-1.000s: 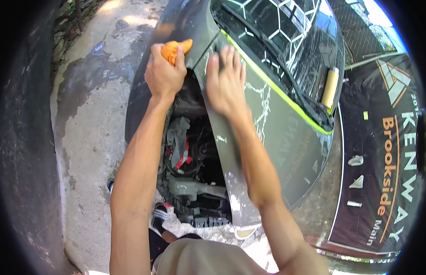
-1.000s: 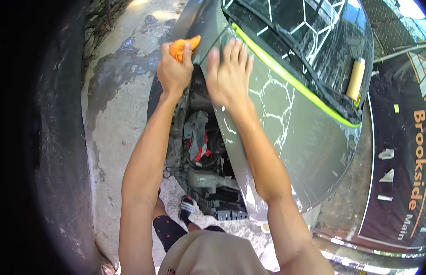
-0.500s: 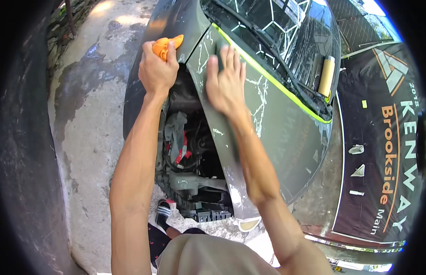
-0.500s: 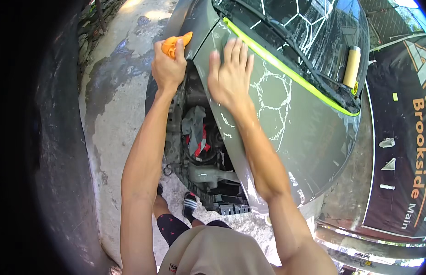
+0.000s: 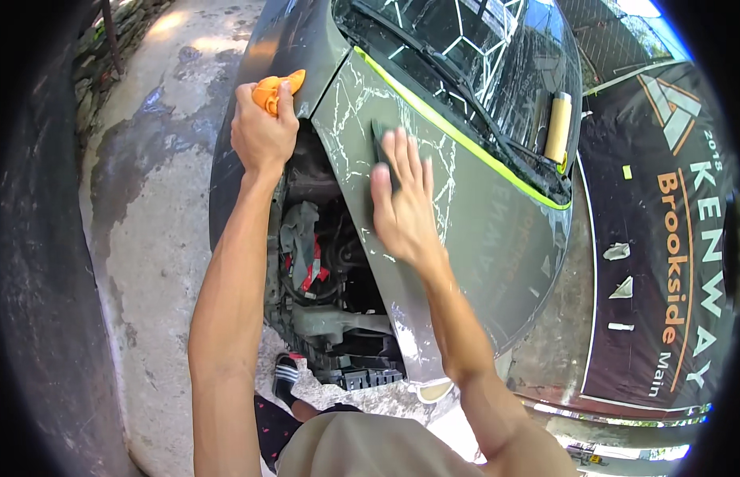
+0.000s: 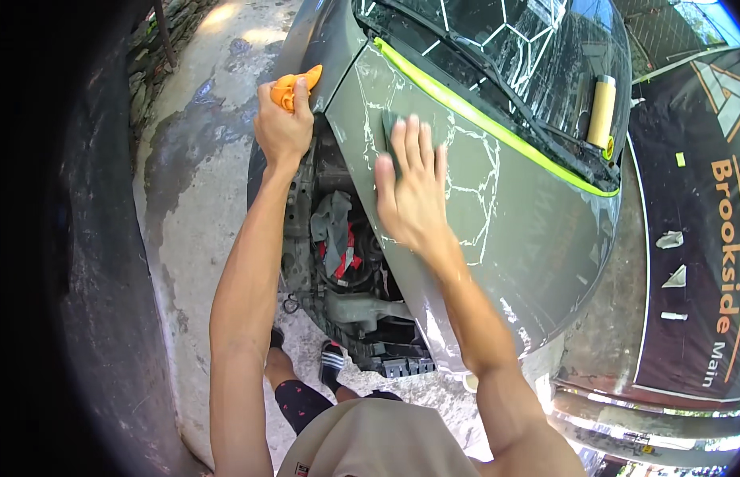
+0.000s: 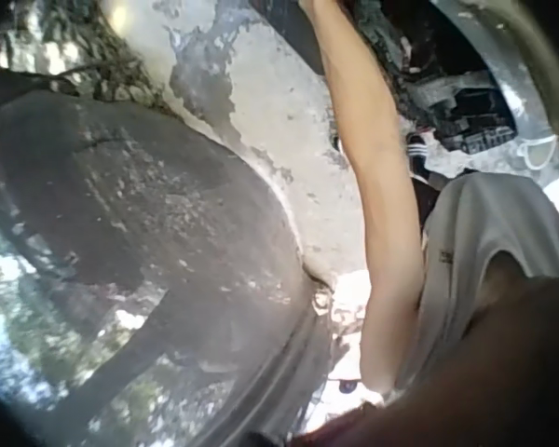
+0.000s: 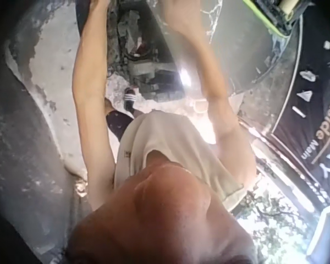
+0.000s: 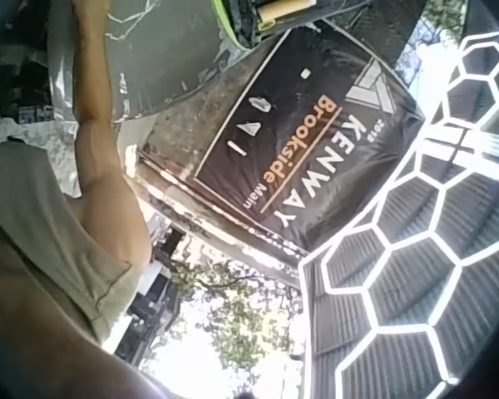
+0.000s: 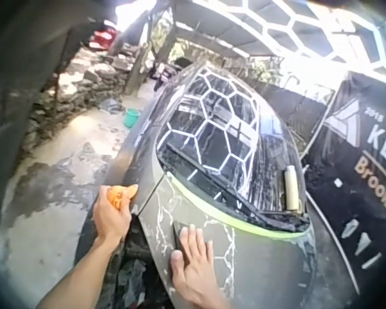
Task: Sanding the hood of a car using sandpaper, water, and a cloth to prepare the surface.
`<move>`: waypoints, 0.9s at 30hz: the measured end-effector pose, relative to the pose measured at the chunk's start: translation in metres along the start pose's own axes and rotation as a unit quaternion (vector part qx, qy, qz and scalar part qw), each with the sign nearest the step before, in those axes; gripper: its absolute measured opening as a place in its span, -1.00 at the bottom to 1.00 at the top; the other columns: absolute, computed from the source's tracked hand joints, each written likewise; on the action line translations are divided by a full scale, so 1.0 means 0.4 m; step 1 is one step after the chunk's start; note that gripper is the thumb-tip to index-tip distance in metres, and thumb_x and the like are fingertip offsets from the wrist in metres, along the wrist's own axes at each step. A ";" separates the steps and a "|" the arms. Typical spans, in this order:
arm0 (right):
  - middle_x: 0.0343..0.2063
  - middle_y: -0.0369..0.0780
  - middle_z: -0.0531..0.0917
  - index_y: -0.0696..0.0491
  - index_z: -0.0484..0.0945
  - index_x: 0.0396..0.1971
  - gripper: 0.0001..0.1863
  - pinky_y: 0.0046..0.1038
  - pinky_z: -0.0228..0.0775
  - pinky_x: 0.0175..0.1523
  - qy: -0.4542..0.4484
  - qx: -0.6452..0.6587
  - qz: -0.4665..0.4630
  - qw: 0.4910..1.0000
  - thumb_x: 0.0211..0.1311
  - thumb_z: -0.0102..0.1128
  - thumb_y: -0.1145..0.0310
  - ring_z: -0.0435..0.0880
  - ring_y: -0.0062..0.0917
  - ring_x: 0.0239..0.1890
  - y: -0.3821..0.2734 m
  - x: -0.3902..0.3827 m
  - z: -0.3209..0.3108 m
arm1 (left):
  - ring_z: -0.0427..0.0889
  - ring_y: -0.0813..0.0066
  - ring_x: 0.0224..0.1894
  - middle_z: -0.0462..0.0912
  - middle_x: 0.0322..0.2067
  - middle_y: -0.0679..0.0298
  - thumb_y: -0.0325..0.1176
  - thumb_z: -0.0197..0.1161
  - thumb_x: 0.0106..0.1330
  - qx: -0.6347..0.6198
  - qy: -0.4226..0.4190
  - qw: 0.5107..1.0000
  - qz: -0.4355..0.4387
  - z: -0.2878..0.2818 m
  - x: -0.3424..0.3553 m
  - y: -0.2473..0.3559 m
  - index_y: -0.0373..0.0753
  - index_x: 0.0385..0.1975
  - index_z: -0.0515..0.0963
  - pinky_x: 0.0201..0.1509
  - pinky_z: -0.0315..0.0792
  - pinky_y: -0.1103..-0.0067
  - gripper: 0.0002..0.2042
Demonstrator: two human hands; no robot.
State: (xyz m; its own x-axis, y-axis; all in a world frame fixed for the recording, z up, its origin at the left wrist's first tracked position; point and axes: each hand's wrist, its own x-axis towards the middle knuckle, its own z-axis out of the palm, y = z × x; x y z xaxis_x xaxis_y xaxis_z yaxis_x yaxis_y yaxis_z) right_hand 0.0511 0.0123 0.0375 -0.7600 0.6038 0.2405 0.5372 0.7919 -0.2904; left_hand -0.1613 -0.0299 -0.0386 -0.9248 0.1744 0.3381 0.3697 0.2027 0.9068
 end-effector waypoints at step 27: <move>0.53 -0.12 0.19 0.00 0.20 0.52 -0.30 -0.09 -0.34 0.62 -0.135 -0.013 -0.188 0.973 0.56 -0.29 -0.10 0.01 -0.23 0.60 0.315 0.082 -0.204 | 0.71 -0.23 -0.23 0.72 -0.33 -0.10 0.11 0.24 0.39 0.029 -0.003 1.000 0.005 0.030 -0.015 0.011 -0.27 -0.10 0.48 -0.16 0.53 0.07 -0.52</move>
State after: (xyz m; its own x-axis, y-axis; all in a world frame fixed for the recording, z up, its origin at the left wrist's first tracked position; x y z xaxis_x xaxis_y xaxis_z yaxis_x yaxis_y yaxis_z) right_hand 0.1237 0.1393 0.0845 -0.9712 0.2273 0.0717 0.2088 0.9564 -0.2042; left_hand -0.1530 -0.0186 -0.0397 -0.9209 0.1818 0.3448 0.3829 0.2564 0.8875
